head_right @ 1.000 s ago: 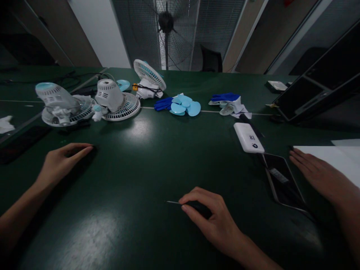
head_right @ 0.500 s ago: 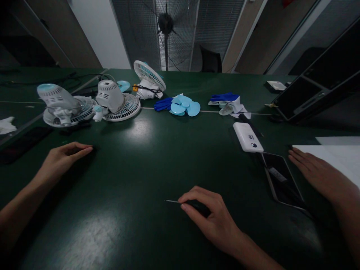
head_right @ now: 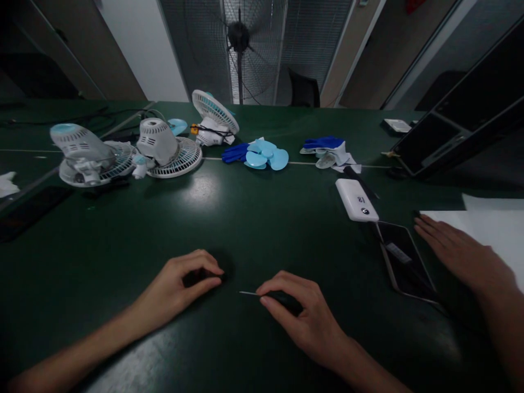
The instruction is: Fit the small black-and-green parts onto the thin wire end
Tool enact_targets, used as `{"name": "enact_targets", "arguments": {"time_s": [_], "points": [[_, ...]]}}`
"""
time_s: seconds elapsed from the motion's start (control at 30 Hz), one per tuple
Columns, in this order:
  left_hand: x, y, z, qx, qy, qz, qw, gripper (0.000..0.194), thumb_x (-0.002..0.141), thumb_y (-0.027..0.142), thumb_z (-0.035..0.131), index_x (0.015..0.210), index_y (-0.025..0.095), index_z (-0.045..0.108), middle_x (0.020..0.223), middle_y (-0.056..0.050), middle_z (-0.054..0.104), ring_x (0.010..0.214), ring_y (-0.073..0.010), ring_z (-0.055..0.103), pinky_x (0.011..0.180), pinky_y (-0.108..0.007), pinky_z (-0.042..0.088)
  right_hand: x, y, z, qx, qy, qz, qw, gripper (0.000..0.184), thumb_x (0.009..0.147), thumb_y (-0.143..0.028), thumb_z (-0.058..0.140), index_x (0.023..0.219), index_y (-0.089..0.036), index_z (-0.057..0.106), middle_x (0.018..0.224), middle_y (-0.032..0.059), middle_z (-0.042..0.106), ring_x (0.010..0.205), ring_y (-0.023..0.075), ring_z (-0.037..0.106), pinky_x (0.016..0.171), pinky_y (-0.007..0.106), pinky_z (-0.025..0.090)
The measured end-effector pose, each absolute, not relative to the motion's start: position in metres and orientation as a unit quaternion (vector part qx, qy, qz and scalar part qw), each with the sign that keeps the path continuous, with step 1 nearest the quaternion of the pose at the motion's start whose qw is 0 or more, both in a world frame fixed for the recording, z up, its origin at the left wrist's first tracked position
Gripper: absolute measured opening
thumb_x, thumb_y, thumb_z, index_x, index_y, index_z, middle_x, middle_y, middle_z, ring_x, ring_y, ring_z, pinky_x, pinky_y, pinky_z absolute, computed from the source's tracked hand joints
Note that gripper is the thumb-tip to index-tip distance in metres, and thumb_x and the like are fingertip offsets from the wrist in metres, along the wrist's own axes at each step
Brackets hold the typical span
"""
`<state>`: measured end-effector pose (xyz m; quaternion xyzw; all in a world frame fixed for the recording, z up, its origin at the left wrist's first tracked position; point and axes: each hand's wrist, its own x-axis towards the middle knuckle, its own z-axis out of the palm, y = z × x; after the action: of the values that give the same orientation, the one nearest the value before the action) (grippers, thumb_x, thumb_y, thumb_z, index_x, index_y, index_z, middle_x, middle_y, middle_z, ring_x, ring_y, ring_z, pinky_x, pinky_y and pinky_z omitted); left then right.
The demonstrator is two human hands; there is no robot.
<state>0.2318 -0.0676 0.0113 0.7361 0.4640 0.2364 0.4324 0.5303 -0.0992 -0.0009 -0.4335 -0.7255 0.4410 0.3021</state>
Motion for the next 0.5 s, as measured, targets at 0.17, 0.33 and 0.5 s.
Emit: {"name": "enact_targets", "arguments": {"time_s": [0.17,0.33,0.5], "points": [[0.259,-0.081,-0.001,0.781,0.412,0.215,0.416,0.012,0.096,0.029,0.069,0.108,0.027,0.07,0.103,0.0,0.072,0.097,-0.019,0.063,0.088,-0.035,0.044,0.531,-0.1,-0.001,-0.427,-0.731,0.436,0.305,0.015,0.099,-0.018,0.067,0.108,-0.026,0.076,0.096,0.0013,0.076,0.087,0.0177,0.073,0.078,0.03,0.053],[0.257,-0.08,-0.006,0.786,0.406,0.221,0.411,0.022,0.095,0.027,0.07,0.116,0.028,0.066,0.107,-0.001,0.071,0.1,-0.0192,0.062,0.087,-0.034,0.044,0.531,-0.1,0.001,-0.419,-0.745,0.422,0.301,0.014,0.1,-0.017,0.067,0.108,-0.024,0.076,0.094,0.0028,0.076,0.084,0.0177,0.073,0.075,0.03,0.053],[0.253,-0.083,-0.006,0.803,0.386,0.219,0.398,0.036,0.09,0.024,0.074,0.123,0.028,0.062,0.114,-0.002,0.07,0.105,-0.0206,0.061,0.092,-0.036,0.043,0.53,-0.1,0.0,-0.415,-0.757,0.406,0.301,0.014,0.1,-0.016,0.066,0.108,-0.022,0.076,0.092,0.0041,0.076,0.081,0.0182,0.073,0.072,0.03,0.053]]}}
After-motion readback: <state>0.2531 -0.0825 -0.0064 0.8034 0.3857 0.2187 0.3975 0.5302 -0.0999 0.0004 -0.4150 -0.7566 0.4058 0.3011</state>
